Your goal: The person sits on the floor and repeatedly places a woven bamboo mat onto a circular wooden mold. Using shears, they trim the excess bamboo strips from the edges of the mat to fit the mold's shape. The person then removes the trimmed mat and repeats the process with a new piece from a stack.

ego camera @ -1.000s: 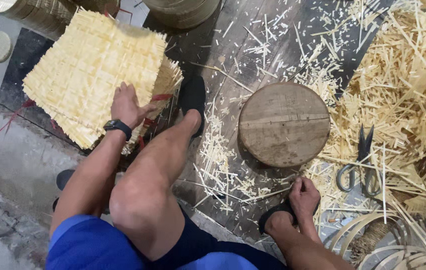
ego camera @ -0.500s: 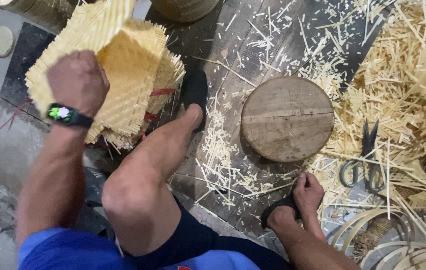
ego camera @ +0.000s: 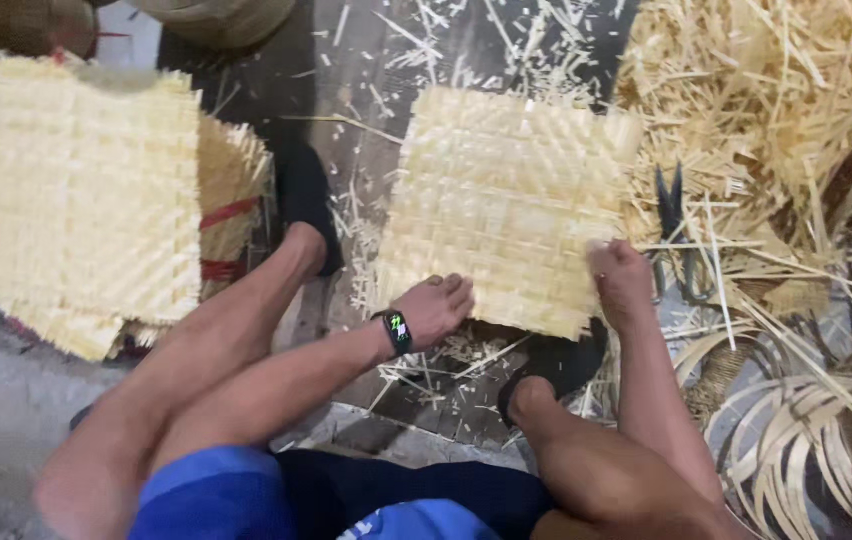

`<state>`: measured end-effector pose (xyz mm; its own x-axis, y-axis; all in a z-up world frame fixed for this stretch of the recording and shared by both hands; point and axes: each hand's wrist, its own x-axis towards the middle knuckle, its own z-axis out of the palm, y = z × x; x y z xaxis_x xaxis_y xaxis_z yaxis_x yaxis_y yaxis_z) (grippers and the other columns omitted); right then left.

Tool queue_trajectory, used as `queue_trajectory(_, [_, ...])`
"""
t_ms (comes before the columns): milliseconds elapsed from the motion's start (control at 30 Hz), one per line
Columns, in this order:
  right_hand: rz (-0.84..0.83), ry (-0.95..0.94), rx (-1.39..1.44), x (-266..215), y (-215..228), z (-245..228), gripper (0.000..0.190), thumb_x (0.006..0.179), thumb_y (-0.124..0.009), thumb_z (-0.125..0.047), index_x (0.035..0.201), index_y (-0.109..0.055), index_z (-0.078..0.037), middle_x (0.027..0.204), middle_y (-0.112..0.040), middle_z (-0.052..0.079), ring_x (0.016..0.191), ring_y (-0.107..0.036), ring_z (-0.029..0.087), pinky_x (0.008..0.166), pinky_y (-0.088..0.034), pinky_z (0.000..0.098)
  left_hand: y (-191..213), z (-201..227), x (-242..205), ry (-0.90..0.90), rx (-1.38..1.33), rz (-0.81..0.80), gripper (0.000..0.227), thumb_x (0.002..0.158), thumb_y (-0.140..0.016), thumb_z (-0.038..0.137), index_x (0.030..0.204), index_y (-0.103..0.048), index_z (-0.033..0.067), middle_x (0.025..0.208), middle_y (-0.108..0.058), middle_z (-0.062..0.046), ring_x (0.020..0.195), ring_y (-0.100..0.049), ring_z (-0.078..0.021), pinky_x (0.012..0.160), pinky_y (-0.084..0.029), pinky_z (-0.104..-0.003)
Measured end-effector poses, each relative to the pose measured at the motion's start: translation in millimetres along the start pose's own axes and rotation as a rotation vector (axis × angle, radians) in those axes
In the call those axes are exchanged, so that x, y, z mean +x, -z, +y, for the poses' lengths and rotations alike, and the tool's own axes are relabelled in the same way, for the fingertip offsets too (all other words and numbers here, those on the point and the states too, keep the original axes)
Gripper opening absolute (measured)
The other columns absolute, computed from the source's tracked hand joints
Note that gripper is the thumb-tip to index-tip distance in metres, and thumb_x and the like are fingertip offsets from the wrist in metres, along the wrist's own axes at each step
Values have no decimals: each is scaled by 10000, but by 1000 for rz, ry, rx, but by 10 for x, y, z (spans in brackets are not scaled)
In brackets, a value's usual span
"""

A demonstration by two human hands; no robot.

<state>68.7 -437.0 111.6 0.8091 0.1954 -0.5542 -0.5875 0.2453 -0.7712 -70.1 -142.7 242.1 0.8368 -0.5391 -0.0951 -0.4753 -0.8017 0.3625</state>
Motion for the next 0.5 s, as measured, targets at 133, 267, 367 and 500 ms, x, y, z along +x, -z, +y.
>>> queue_trajectory(133, [109,137,-462,45,0,192,188,933,-789,-128,992,-641,-27,724,-535,-77,594,-413,14,510,-308,210,-591,-525,8,515,-257,-8,400,906,-702,298,1214,-638,50,1175,-670,-164,1177,-601,-305,1074,-468,-454])
queue_trajectory(267, [172,235,-446,94,-48,275,174,908,-802,-115,1001,-676,-37,729,-539,-101,599,-407,-7,520,-317,190,-707,-1566,73,1040,-427,515,542,696,-906,315,1060,-726,-44,994,-717,-201,908,-655,-304,794,-550,-472])
queue_trajectory(367, [198,281,-497,2,-134,185,194,914,-810,-112,1000,-667,-13,711,-496,-122,599,-392,-14,511,-310,174,-837,-1886,59,1095,-998,444,343,702,-905,227,908,-752,1,806,-751,-61,699,-669,-130,649,-559,-326])
queue_trajectory(500, [298,319,-647,-153,-441,-77,321,892,-765,-85,1151,-612,27,941,-611,38,824,-526,101,719,-423,248,-982,-1877,-6,1096,-1011,527,283,702,-933,141,860,-763,-21,784,-731,-63,655,-611,-101,593,-517,-294])
